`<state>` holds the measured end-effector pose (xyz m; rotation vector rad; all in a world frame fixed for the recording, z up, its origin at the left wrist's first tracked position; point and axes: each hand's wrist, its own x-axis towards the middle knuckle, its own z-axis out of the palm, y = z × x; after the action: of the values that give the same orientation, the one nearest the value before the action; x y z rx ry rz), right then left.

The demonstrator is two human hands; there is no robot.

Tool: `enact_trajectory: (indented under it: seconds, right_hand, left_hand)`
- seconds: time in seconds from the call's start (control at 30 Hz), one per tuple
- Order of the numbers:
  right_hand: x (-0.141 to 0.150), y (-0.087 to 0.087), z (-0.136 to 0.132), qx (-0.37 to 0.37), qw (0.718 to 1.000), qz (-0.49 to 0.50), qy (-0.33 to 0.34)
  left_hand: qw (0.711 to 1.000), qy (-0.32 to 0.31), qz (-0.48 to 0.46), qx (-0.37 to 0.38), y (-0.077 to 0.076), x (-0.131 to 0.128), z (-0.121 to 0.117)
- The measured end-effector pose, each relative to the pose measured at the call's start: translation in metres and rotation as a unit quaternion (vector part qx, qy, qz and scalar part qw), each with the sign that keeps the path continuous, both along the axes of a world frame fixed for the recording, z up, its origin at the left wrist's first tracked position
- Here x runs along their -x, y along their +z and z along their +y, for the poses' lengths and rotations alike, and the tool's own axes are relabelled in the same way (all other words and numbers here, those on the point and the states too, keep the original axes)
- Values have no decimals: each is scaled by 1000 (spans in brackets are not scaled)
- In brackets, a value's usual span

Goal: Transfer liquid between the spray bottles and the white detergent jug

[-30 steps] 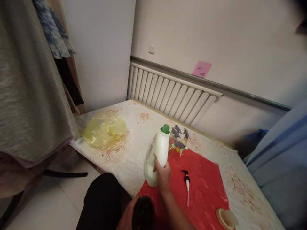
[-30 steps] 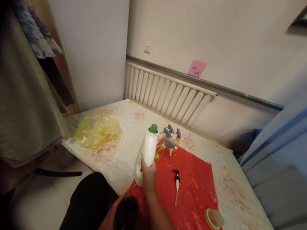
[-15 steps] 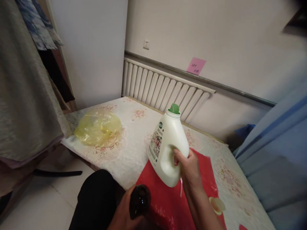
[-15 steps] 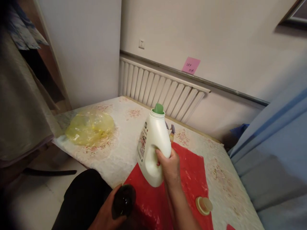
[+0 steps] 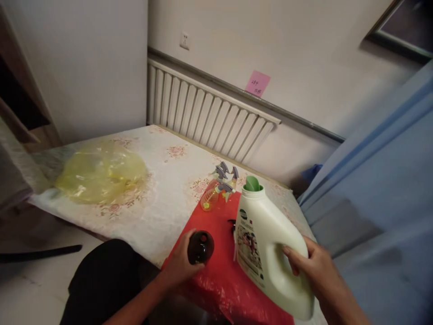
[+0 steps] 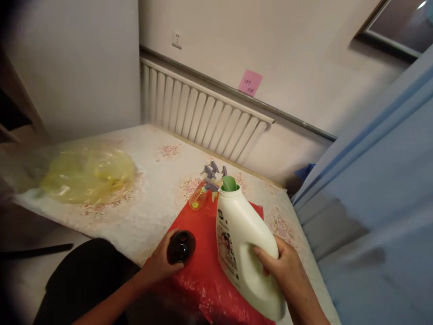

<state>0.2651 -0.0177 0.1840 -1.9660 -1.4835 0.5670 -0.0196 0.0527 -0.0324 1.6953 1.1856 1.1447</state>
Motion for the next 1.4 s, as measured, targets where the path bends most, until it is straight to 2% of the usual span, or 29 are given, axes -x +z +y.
enact_trajectory:
  seconds: [0.33, 0.43, 0.53, 0.67, 0.93, 1.23, 1.4]
  right_hand:
    - [-20, 4, -27, 135, 989, -56, 9]
    - [-21, 2, -31, 156, 986, -60, 22]
    - [-21, -1, -31, 175, 982, -59, 24]
    - [-18, -3, -29, 201, 977, -65, 25]
    - [-7, -6, -27, 233, 969, -70, 36]
    - [8, -9, -20, 254, 963, -68, 57]
    - [12, -9, -18, 258, 960, -87, 58]
  left_hand:
    - [990, -125, -34, -54, 11, -36, 58]
    - [986, -151, -39, -57, 6, -36, 71]
    - [986, -156, -45, -43, -7, -33, 80]
    - [987, -151, -41, -19, -17, -34, 81]
    - [985, -162, -52, -34, -10, -28, 77]
    - [981, -169, -51, -77, -20, -22, 79]
    - [979, -184, -50, -76, -20, -20, 79]
